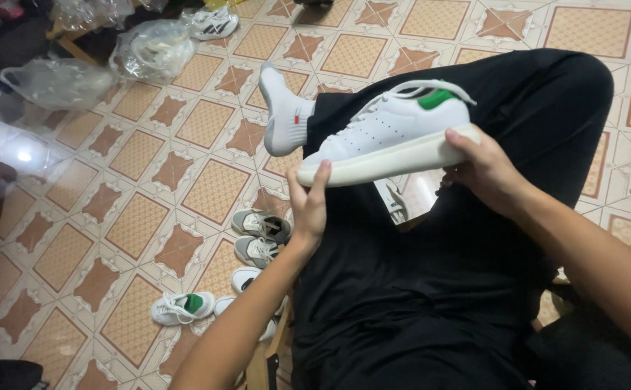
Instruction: Threading shoelaces through the eyelets of a white sneaker while sitting on the floor.
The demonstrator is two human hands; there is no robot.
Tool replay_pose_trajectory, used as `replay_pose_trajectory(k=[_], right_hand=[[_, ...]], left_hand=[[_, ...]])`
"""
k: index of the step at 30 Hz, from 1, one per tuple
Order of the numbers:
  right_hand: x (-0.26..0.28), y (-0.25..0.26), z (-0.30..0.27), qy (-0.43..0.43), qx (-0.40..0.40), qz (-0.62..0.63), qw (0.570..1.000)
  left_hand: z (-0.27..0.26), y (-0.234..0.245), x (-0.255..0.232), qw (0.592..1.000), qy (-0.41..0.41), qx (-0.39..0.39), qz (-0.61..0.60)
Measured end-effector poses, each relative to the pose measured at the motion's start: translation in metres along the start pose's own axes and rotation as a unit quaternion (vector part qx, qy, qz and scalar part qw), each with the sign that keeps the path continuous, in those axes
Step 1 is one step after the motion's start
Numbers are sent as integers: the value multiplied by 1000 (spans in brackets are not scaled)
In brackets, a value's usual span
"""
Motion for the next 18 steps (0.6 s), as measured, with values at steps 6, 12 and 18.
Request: replay_pose_trajectory(k=[6, 12, 18], right_hand=[[10, -4, -3, -9, 7, -61, 998], [8, -5, 0, 19, 17, -72, 997], [6, -2, 2, 72, 51, -125, 988]], left_hand=[[8, 14, 20, 978, -63, 43, 195], [17, 22, 15, 955, -53, 82, 282], [15, 19, 0, 960, 86, 136, 229]])
Point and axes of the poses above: each hand's wrist, its own z-axis towards the middle knuckle, its own y-axis out of the back of the hand, x = y × z, the point moved 4 cm from there along z, towards the middle knuckle, and after that the axes turned 4 degrees about y, right-handed, at the moved point
